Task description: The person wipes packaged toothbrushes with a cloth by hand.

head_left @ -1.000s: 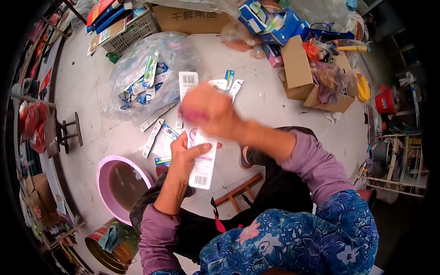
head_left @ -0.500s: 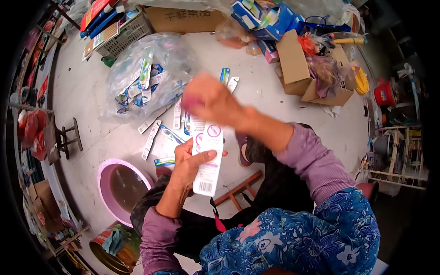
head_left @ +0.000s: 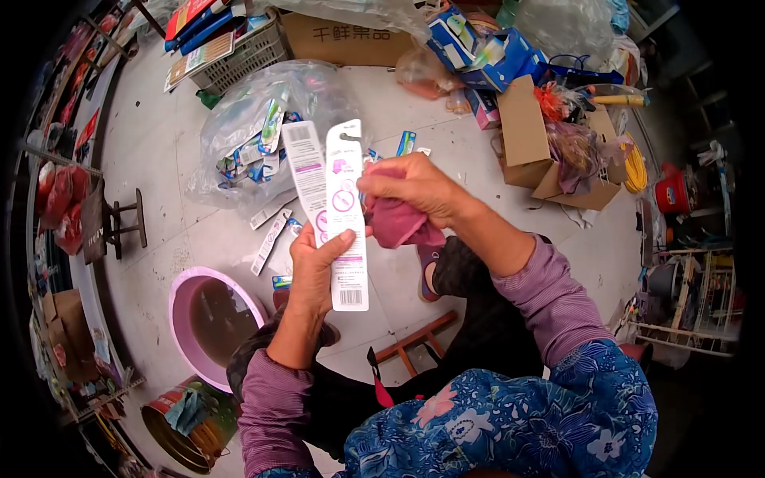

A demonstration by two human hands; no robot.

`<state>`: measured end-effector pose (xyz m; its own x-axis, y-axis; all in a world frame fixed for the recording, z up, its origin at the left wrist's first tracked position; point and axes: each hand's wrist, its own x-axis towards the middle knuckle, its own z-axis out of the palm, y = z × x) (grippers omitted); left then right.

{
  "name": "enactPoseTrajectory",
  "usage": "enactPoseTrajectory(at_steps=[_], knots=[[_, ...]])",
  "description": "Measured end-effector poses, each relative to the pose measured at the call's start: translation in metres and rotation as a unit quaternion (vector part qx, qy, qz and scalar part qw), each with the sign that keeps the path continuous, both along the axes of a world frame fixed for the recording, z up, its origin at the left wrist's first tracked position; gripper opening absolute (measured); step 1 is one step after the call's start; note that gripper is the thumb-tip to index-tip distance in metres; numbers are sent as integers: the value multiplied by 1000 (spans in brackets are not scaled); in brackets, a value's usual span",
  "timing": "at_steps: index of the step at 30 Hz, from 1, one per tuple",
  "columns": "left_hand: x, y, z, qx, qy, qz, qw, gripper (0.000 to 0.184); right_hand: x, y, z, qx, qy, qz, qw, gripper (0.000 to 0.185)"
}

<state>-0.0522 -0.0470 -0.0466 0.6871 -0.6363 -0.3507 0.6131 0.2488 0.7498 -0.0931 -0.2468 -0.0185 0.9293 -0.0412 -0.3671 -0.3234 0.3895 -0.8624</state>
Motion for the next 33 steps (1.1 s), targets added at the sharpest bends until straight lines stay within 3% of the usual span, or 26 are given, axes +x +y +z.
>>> enactPoseTrajectory(at_steps=[5, 10, 12, 13, 15, 17, 19, 21, 22, 23, 24, 26, 27, 29, 31, 33], knots=[[-6, 0, -7, 19, 22, -31, 999, 42, 3, 1, -8, -46, -15, -38, 998, 20], [-6, 1, -3, 62, 22, -68, 995, 38, 0, -9, 2, -97, -35, 3, 995, 19], [2, 5, -1, 97, 4, -98, 990, 36, 0, -13, 12, -295, -21, 13, 955, 21], [5, 7, 1, 132, -14, -126, 983, 34, 1, -18, 8, -295, -21, 14, 955, 21], [10, 11, 7, 151, -40, -129, 979, 30, 3, -26, 2, -453, -104, -97, 880, 21], [19, 17, 9, 220, -132, -201, 945, 35, -1, -30, 6, -492, -155, -89, 852, 24], [22, 20, -7, 227, -168, -199, 938, 39, -4, -26, 7, -541, -294, -43, 787, 33], [28, 23, -14, 317, -384, -281, 821, 42, -15, -13, 7, -532, -229, 89, 810, 49], [28, 23, -14, 353, -412, -314, 779, 39, -18, -8, 1, -567, -228, 133, 780, 50], [28, 23, -12, 355, -407, -315, 780, 39, -20, -4, -4, -599, -228, 176, 747, 51], [28, 21, -5, 351, -440, -354, 747, 39, -21, -2, -4, -596, -227, 179, 749, 51], [28, 22, -7, 353, -510, -391, 680, 43, -24, -1, -1, -616, -80, 324, 714, 56], [28, 22, -6, 354, -506, -391, 682, 43, -24, -2, -1, -614, -78, 328, 714, 56], [31, 21, -4, 336, -477, -436, 685, 38, -21, -8, -2, -632, 1, 414, 655, 57], [34, 22, -6, 325, -471, -436, 695, 39, -22, -16, -1, -608, 8, 405, 683, 56], [39, 23, -4, 292, -392, -447, 750, 43, -21, -21, 5, -577, 16, 386, 719, 59]])
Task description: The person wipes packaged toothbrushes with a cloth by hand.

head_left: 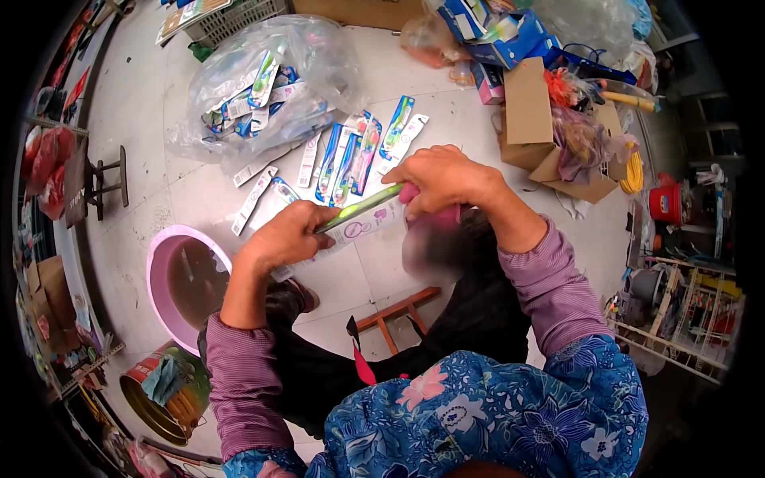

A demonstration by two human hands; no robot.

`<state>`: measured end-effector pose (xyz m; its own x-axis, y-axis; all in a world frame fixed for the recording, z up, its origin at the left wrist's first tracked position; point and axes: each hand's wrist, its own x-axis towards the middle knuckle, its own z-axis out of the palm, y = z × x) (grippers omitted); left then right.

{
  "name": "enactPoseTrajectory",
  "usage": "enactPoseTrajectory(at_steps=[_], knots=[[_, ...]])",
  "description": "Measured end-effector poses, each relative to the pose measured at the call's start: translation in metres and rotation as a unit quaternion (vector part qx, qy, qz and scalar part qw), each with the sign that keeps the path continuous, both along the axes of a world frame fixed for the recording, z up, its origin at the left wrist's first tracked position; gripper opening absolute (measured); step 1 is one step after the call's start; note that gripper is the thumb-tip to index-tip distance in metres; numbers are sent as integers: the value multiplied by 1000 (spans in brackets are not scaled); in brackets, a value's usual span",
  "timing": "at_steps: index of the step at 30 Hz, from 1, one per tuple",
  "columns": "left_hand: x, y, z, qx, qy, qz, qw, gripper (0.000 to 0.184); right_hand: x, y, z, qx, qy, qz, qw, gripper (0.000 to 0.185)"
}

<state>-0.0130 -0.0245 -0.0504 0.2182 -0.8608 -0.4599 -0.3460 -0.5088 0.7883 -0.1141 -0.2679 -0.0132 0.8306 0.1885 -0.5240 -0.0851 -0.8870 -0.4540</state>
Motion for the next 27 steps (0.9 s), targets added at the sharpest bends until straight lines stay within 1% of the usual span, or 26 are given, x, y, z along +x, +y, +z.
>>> enactPoseTrajectory(at_steps=[1, 3, 4, 5, 6, 7, 9, 10, 12, 13, 14, 15, 16, 17, 18, 19, 20, 21, 22, 23, 24, 26, 27], knots=[[2, 1, 2, -1, -1, -1, 1000, 43, -2, -6, -6, -1, -1, -1, 1000, 59], [6, 3, 7, -8, 43, 28, 999, 48, -5, -15, -19, 39, -97, -2, 994, 53], [7, 3, 8, -10, 42, 29, 999, 48, -3, -19, -20, 38, -98, -1, 994, 53], [9, 3, 9, -6, 47, 20, 999, 48, 0, -21, -19, 127, -40, -24, 991, 47], [11, 3, 10, -2, 51, 11, 999, 48, 2, -21, -19, 214, 19, -47, 975, 41], [11, 4, 11, -2, 51, 12, 999, 48, 2, -20, -19, 214, 19, -46, 976, 41], [10, 3, 13, -20, 60, 9, 998, 48, 1, -16, -20, 184, 12, -105, 977, 28], [10, 3, 12, -20, 60, 9, 998, 48, 0, -16, -21, 184, 12, -105, 977, 28], [10, 3, 11, -37, 43, 50, 997, 56, 2, -17, -27, 180, -29, -132, 974, 24], [11, 4, 13, -37, 42, 52, 997, 56, 3, -19, -31, 180, -30, -129, 975, 24], [13, 4, 17, -32, -73, 72, 994, 60, 4, -22, -35, 178, -35, -154, 971, 20], [13, 3, 21, -27, -187, 90, 978, 65, 5, -22, -35, 176, -40, -178, 967, 16], [13, 0, 24, -28, -190, 91, 977, 65, 6, -23, -32, 176, -42, -177, 968, 16], [11, -4, 27, -165, -362, 144, 906, 67, 7, -24, -28, 216, -53, -242, 944, 15], [12, -7, 29, -292, -513, 188, 785, 70, 8, -24, -24, 256, -65, -306, 915, 16], [14, -9, 17, -370, -395, 277, 794, 65, 14, -24, -35, 330, -82, -337, 878, 14], [8, -11, 7, -398, -314, 381, 773, 52, 14, -26, -41, 330, -88, -336, 878, 14], [1, -13, 2, -388, -213, 466, 766, 46, 17, -12, -32, 405, -82, -411, 813, 13], [-5, -15, -2, -372, -108, 542, 746, 40, 19, 0, -26, 475, -75, -477, 736, 14], [-9, -19, -12, -390, 2, 584, 712, 39, 19, 7, -29, 494, -64, -489, 716, 20], [-13, -23, -20, -344, 75, 613, 707, 41, 20, 20, -28, 514, -57, -505, 691, 19], [-24, -29, -18, -295, 273, 579, 710, 44, 16, 43, -30, 553, -27, -510, 658, 20], [-28, -33, -14, -321, 303, 552, 708, 45, 13, 54, -24, 547, -2, -505, 668, 21]])
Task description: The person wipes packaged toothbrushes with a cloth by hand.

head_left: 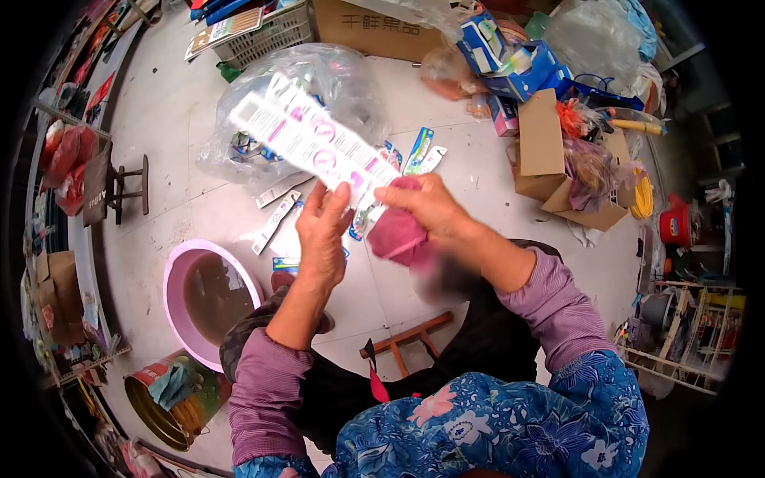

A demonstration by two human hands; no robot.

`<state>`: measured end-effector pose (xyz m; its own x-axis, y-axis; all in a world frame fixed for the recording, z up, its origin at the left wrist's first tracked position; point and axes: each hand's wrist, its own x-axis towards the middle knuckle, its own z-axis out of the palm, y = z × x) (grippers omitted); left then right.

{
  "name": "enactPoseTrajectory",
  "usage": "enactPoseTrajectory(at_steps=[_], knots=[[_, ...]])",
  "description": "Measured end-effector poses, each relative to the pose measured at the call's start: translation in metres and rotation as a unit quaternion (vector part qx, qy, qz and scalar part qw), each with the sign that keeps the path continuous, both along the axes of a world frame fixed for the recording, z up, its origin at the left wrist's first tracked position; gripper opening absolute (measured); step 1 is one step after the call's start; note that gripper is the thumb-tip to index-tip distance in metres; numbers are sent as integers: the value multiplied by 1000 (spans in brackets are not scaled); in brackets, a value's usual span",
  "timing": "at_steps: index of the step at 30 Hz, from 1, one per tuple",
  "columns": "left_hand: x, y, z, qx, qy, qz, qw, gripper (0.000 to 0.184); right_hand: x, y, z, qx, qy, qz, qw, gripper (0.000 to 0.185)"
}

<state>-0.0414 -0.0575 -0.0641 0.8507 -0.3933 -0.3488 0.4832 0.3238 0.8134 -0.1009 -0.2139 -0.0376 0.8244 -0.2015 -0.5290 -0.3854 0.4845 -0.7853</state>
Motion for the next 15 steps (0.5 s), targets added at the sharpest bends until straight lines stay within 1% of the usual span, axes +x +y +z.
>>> enactPoseTrajectory(at_steps=[1, 2, 3, 5, 6, 8, 9, 11, 12, 15], knots=[[-2, -3, 4, -43, -1, -20, 999, 45, -4, 10, 6, 3, 18, 21, 1000, 21], [-1, -3, 5, -51, 2, -20, 998, 44, -8, 20, 1, 17, 23, 25, 999, 21], [1, -5, 11, -85, 21, -11, 996, 40, -11, 28, 2, 61, 1, 57, 997, 20], [5, 1, 8, -74, 63, -24, 995, 38, -17, 26, 14, 10, -4, 162, 987, 21], [9, 4, 5, -75, 62, -24, 995, 38, -17, 21, 10, 9, -5, 162, 987, 21], [18, 7, 0, -110, 103, -9, 989, 35, -12, 4, -4, -6, 14, 233, 972, 20], [18, 8, 2, -109, 103, -11, 989, 35, -10, -4, -2, -29, 10, 175, 984, 20], [17, 9, 7, -75, 98, -4, 992, 36, -3, -23, 6, -2, -40, 15, 999, 26], [13, 8, 8, -67, 104, -26, 992, 36, -1, -25, 18, -12, -118, -36, 992, 29], [-2, 3, -3, 6, 100, -98, 990, 34, -4, -10, 45, -116, -222, -79, 965, 30]])
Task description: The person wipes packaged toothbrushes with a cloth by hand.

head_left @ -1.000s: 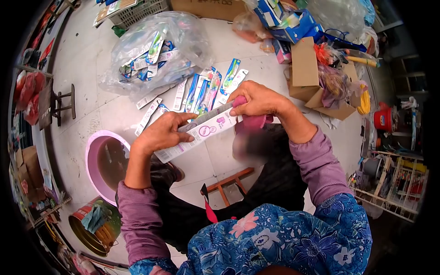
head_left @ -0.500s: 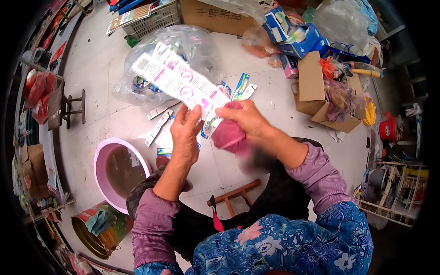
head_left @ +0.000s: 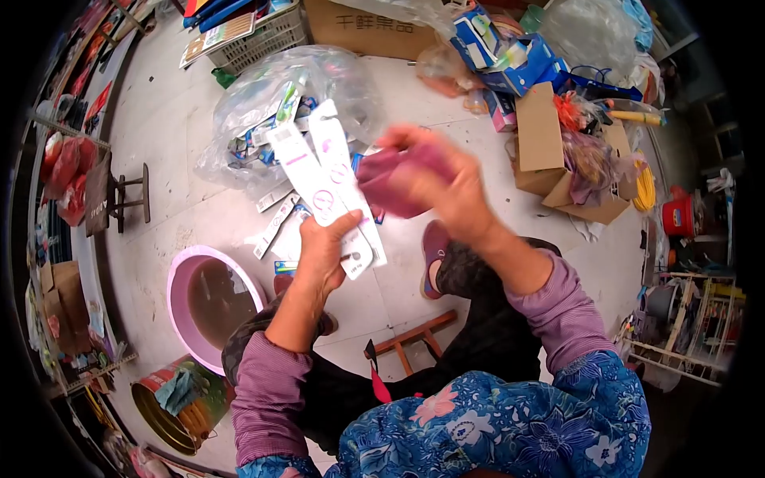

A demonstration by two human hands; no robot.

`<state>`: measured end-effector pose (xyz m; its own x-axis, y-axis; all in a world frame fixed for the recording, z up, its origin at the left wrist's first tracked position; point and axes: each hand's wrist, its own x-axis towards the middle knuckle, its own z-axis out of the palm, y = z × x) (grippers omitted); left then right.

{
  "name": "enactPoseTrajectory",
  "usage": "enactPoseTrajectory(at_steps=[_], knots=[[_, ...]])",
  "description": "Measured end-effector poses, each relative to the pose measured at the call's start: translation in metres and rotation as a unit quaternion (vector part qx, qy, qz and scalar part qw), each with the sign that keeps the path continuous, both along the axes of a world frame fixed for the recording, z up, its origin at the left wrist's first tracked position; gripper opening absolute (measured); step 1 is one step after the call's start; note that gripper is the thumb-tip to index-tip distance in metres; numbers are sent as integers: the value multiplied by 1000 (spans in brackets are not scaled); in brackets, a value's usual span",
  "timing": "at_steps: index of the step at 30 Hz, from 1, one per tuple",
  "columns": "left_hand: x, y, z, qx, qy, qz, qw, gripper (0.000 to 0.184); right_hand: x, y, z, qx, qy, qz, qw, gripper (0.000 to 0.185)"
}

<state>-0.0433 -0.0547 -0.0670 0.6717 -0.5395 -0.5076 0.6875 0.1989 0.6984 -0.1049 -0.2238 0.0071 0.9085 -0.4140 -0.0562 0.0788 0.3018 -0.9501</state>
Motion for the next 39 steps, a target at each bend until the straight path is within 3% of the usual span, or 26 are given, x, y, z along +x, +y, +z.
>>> enactPoseTrajectory(at_steps=[1, 2, 4, 5, 6, 8, 10, 12, 16, 18, 20, 22, 24, 26, 28, 29, 30, 31, 32, 34, 38, 39], knots=[[-4, -1, 2, 17, -11, -41, 999, 33, 3, 10, -7, -258, -133, 30, 956, 29], [-9, -6, 4, 20, -23, -15, 999, 36, 4, 17, -16, -494, -251, 58, 830, 29], [-26, -6, 9, 38, -61, -12, 997, 38, 0, 24, -38, -587, -214, 79, 777, 34], [-29, -1, 14, 60, -97, -89, 989, 38, 3, 16, -42, -575, -213, 76, 786, 34], [-31, 0, 14, 41, -50, -126, 990, 39, 10, 6, -47, -566, -214, 58, 794, 31], [-38, -2, 21, 30, -29, -130, 991, 41, 28, -17, -53, -622, -196, -26, 758, 29], [-41, -1, 21, 38, -24, -160, 986, 42, 45, -44, -62, -581, -131, -53, 802, 26], [-41, -2, 20, 44, -57, -175, 982, 41, 46, -48, -60, -589, -118, -86, 795, 24], [-20, 2, 7, 56, -47, -79, 994, 34, 8, 30, -48, -515, -264, 9, 815, 24], [-25, 1, 14, 42, -25, -24, 999, 28, -5, 32, -40, -527, -268, 53, 805, 22], [-34, 3, 16, 27, -65, -130, 989, 27, 8, 7, -47, -555, -265, 41, 788, 20], [-40, 0, 30, 64, -71, -185, 978, 31, 33, -25, -55, -598, -233, -51, 765, 18], [-43, 1, 33, 70, -56, -195, 977, 31, 43, -52, -53, -588, -122, -109, 792, 21], [-39, 1, 23, 74, -55, -191, 977, 28, 38, -46, -43, -576, -205, -137, 779, 21], [-35, -1, 23, 78, -37, -181, 980, 25, 17, -3, -25, -538, -326, -60, 775, 19], [-29, 8, 12, 96, -370, -230, 895, 27, 5, 19, -22, -518, -337, 16, 786, 19], [-35, 11, -8, 75, -222, -212, 949, 26, -3, 27, -25, -560, -311, 114, 759, 22], [-39, 6, -6, 59, -71, -165, 982, 26, 3, 23, -40, -566, -279, 108, 768, 24], [-43, 10, 2, 165, -106, -262, 945, 26, 15, 12, -52, -573, -246, 104, 775, 26], [-48, 5, 21, 110, -117, -281, 946, 25, 37, -22, -45, -600, -208, 45, 771, 29], [-50, 7, 17, 111, -149, -305, 934, 26, 54, -68, -56, -620, -143, -65, 768, 26], [-49, 7, 16, 111, -149, -305, 934, 26, 53, -74, -50, -584, -96, -107, 799, 22]])
